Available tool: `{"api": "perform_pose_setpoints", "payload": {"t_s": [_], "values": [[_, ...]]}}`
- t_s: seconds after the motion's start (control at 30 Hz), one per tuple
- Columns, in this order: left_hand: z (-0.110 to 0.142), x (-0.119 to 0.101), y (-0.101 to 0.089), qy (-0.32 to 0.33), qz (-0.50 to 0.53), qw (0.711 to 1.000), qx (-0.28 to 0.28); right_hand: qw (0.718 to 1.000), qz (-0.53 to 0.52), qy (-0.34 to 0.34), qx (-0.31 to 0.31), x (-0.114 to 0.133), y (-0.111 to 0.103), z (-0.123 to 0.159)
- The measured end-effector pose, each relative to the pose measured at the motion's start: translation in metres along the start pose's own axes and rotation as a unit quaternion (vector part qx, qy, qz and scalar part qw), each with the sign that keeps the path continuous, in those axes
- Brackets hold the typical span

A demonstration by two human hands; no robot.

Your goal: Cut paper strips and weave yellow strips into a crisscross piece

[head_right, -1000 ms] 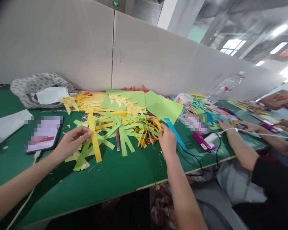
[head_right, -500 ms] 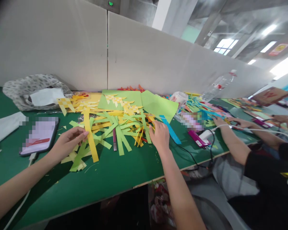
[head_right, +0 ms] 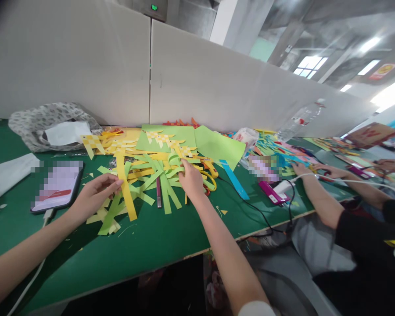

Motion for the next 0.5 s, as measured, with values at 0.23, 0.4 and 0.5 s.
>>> {"api": "perform_pose_setpoints", "payload": {"t_s": [0.23,0.4,0.5], "values": [[-0.001,0.000,-0.001,-0.016,0.021,0.999,-0.038,0.987,-0.092,-0.074,0.106,0.039,0.009,-0.019],[-0.001,0.001,-0.001,-0.008,0.034,0.998,-0.048,0.976,-0.193,0.050,0.082,0.053,0.029,-0.047],[0.000,-0.001,0.000,-0.004,0.036,0.998,-0.051,0.969,-0.230,0.069,0.053,0.068,0.037,-0.062]]}}
Point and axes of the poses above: each hand's wrist, its own z-axis away from the middle knuckle, its own y-axis out of the palm, x = y × z, the point moved 2 cm from there along -z, towards the middle knuckle, and after that the axes turned 7 degrees about y, right-handed, at the moved point
